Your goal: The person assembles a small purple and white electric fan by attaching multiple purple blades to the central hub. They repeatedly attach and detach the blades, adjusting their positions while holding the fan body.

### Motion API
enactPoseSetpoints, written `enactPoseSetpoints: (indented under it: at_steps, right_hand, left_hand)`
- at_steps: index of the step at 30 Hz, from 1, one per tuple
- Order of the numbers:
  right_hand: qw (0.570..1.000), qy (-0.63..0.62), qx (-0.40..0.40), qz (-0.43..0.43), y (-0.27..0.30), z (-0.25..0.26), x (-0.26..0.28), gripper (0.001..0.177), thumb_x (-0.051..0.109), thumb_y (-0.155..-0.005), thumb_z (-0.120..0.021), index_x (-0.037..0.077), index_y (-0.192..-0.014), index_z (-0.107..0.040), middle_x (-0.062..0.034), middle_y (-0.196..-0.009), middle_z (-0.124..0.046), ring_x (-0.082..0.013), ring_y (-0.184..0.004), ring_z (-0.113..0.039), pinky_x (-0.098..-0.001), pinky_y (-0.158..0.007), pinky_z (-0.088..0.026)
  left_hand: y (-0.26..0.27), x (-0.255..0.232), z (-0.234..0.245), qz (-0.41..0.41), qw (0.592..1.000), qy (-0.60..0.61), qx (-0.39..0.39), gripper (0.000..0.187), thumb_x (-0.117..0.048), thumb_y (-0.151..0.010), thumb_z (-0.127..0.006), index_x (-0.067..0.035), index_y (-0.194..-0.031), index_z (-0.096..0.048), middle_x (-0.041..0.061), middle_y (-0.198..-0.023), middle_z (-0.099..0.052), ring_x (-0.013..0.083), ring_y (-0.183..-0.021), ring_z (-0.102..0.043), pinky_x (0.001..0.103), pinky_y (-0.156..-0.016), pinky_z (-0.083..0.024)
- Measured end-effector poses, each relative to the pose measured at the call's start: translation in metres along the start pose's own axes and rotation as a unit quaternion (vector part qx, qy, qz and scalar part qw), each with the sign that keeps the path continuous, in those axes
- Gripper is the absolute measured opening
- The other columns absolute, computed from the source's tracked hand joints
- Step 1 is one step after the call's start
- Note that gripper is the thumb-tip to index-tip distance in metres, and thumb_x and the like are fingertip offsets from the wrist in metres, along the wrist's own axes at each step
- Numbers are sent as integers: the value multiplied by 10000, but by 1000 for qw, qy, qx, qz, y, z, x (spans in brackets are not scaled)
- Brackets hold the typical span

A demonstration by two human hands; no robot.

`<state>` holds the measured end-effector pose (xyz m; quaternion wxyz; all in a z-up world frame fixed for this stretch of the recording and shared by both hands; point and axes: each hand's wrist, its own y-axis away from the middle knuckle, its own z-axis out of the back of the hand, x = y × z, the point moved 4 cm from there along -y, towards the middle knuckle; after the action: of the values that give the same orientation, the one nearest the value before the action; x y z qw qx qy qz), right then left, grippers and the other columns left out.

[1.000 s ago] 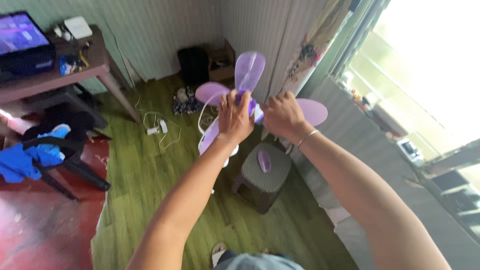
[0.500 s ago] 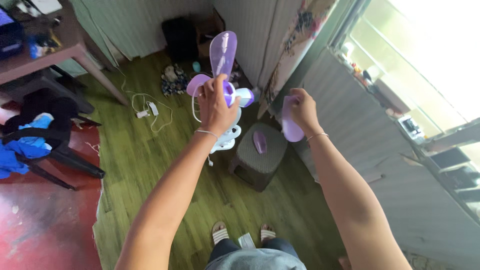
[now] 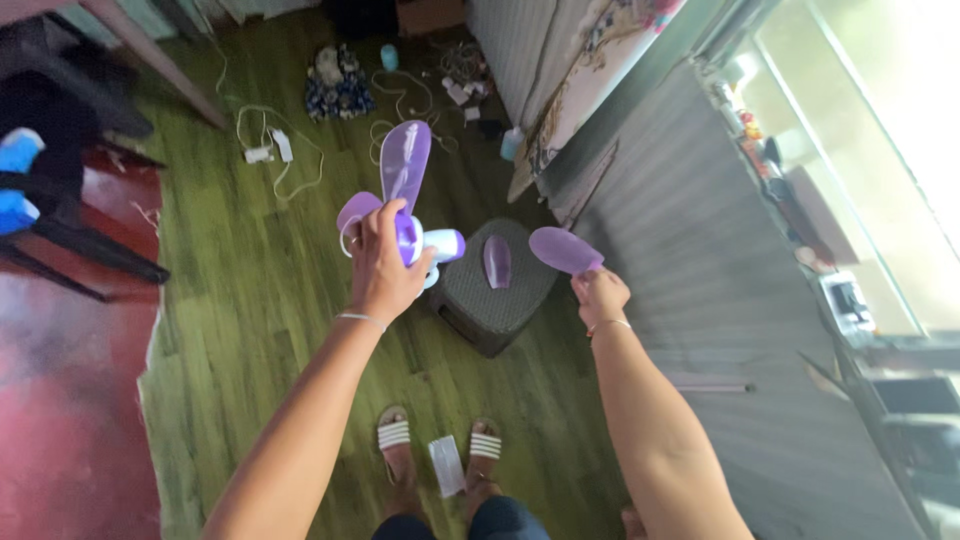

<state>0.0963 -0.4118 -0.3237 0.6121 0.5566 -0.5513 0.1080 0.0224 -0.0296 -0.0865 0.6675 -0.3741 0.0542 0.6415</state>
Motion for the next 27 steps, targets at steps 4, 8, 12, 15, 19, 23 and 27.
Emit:
enactPoseSetpoints:
  at_steps: [4,8,12,15,19,23,27]
  right_hand:
    - [991,-6,-51,-123,-36,15,-61,224,-9,-925,-574,-40,-1141,-625,-127,-969,-677,-229,-782,-701,-357,-692,-615]
    - [980,0,-26,-199,-68,17,-110,199,51,-965,-621,16,-1161,-610,-88,-983,-687,-206,-807,-687,-368,-714,-586]
    - [969,3,-86,-230,-87,20,-153,188,50,-961,-638,3,-1143,-633,-107,-965,-693,-211,-790,-681,-369,-692,-593]
    - [960,-23,-100,-259,-96,22,-178,192,73,-977,-661,-23,-1141,-627,-120,-967,-696,-206,-789,-678,-352,-693,-592]
    - [943,-24,-138,-303,-104,18,-200,184,59,-973,-653,-14,-1140,-637,-118,-961,-699,-199,-820,-689,-348,-748,-591]
    - [939,-29,-136,-313,-114,15,-222,175,-5,-984,-604,-4,-1159,-612,-119,-963,-674,-220,-855,-678,-357,-820,-582]
    - [949,-35,-90,-299,-118,17,-232,170,-17,-1007,-538,-19,-1170,-589,-127,-992,-674,-220,-880,-699,-391,-854,-610]
  left_hand:
    - [21,9,-30,41,999,-2,14,846,-211,-768,-877,-116,-1456,-393,161,-1334,-525,404,-1291,-496,579,-1155,-289]
    - [34,16,-58,104,994,1,37,841,-216,-768,-864,-112,-1456,-392,169,-1354,-515,404,-1313,-494,599,-1176,-247]
    - [43,28,-83,146,987,-7,66,829,-229,-764,-866,-110,-1439,-400,166,-1346,-514,413,-1316,-483,614,-1183,-223]
    - [50,37,-100,144,987,-8,65,819,-223,-779,-851,-110,-1450,-396,156,-1355,-524,399,-1323,-496,619,-1192,-222]
    - [58,49,-122,146,986,-19,76,811,-233,-778,-846,-113,-1444,-399,155,-1350,-527,394,-1305,-504,619,-1204,-223]
    - [67,59,-139,161,983,-23,88,799,-235,-784,-843,-110,-1440,-406,156,-1357,-524,412,-1305,-489,612,-1191,-240]
    - [71,58,-144,154,984,-15,91,792,-235,-794,-836,-96,-1444,-405,152,-1358,-526,389,-1314,-500,634,-1200,-222]
